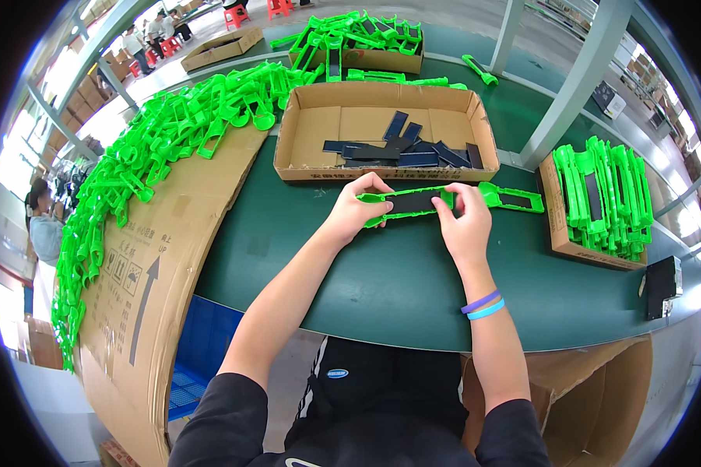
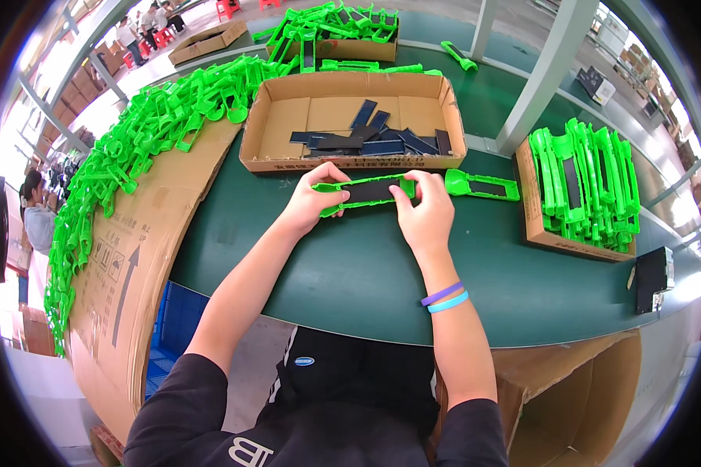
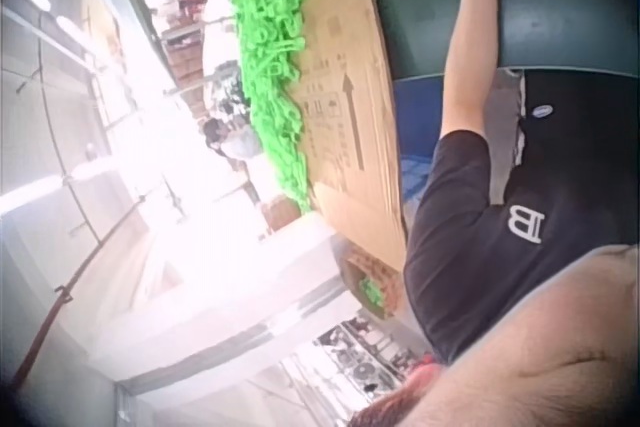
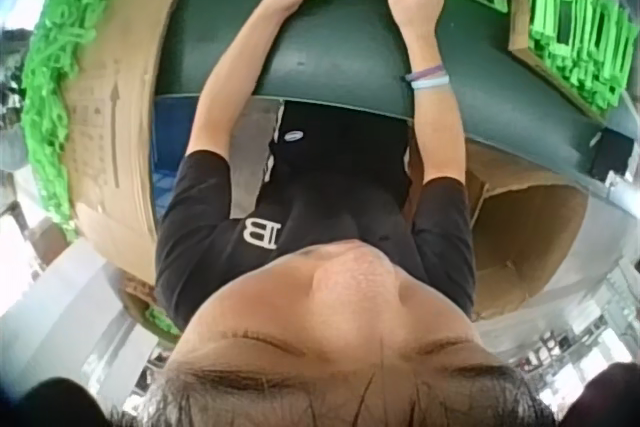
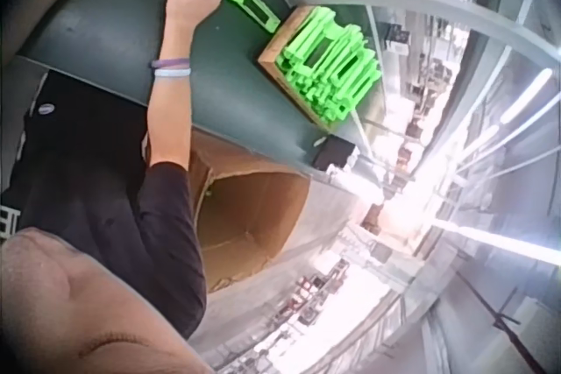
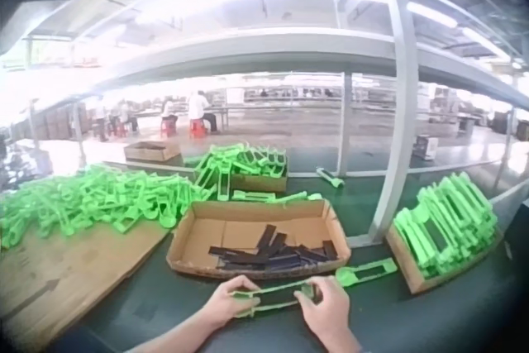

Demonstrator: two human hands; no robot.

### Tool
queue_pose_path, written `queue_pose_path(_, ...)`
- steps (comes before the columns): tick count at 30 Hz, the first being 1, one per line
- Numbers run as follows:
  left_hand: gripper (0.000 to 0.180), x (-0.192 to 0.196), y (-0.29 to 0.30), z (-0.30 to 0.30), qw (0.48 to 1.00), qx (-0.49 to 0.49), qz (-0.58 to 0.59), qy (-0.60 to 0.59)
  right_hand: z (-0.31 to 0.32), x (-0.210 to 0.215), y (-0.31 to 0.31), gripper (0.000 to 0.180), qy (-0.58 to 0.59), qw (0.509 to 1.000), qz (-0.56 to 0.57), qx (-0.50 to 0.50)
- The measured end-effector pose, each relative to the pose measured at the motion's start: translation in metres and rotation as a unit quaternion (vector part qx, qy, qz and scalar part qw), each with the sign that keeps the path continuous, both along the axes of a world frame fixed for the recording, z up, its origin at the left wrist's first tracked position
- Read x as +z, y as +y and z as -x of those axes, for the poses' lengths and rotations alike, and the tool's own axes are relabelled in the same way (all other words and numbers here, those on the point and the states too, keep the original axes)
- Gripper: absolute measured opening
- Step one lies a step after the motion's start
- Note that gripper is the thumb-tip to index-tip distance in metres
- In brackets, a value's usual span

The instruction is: The person assembles small black panels into green plastic frames by hand on a factory assembly line.

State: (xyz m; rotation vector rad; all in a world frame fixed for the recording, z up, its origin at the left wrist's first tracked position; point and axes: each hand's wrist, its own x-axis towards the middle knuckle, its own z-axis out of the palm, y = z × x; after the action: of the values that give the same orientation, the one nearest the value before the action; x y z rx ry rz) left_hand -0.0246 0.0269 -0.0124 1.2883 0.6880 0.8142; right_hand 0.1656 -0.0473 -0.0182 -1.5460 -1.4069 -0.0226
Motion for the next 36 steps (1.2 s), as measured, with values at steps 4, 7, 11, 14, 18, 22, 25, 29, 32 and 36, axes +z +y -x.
queue_pose_path(4,0.017,-0.001,0.004,0.006,1.0,-0.013,0.022,-0.015,-0.008,-0.007,0.008,0.048,0.25,0.96,-0.01,0.129)
queue_pose_path(7,0.017,-0.001,0.003,0.007,0.998,-0.042,0.03,-0.018,-0.026,-0.003,0.006,0.037,0.421,0.836,0.207,0.284)
queue_pose_path(11,0.017,-0.002,0.005,0.01,0.998,-0.063,0.017,-0.022,-0.019,0.007,0.001,0.015,0.418,0.831,0.224,0.289)
queue_pose_path(14,0.016,0.003,0.003,0.009,0.997,-0.079,0.011,0.016,-0.022,0.005,0.003,0.013,0.368,0.842,0.258,0.299)
queue_pose_path(18,0.016,-0.002,0.004,0.01,0.997,-0.079,0.006,0.017,-0.023,0.003,0.001,0.015,0.314,0.855,0.292,0.291)
queue_pose_path(22,0.016,-0.01,0.003,0.011,0.997,-0.078,0.018,0.005,-0.014,-0.002,-0.001,0.014,0.288,0.88,0.301,0.23)
queue_pose_path(25,0.015,-0.008,0.004,0.01,0.998,-0.065,0.024,0.007,-0.011,0.005,0.0,0.015,0.256,0.894,0.301,0.21)
queue_pose_path(29,0.016,-0.005,0.008,0.011,0.997,-0.073,0.032,-0.011,-0.012,0.01,0.0,0.017,0.226,0.909,0.29,0.197)
queue_pose_path(32,0.016,-0.001,0.006,0.009,0.997,-0.078,0.025,0.003,-0.021,0.012,0.002,0.02,0.251,0.875,0.324,0.257)
queue_pose_path(36,0.017,-0.008,0.006,0.012,0.996,-0.082,0.019,0.0,-0.022,0.003,0.001,0.025,0.298,0.849,0.331,0.284)
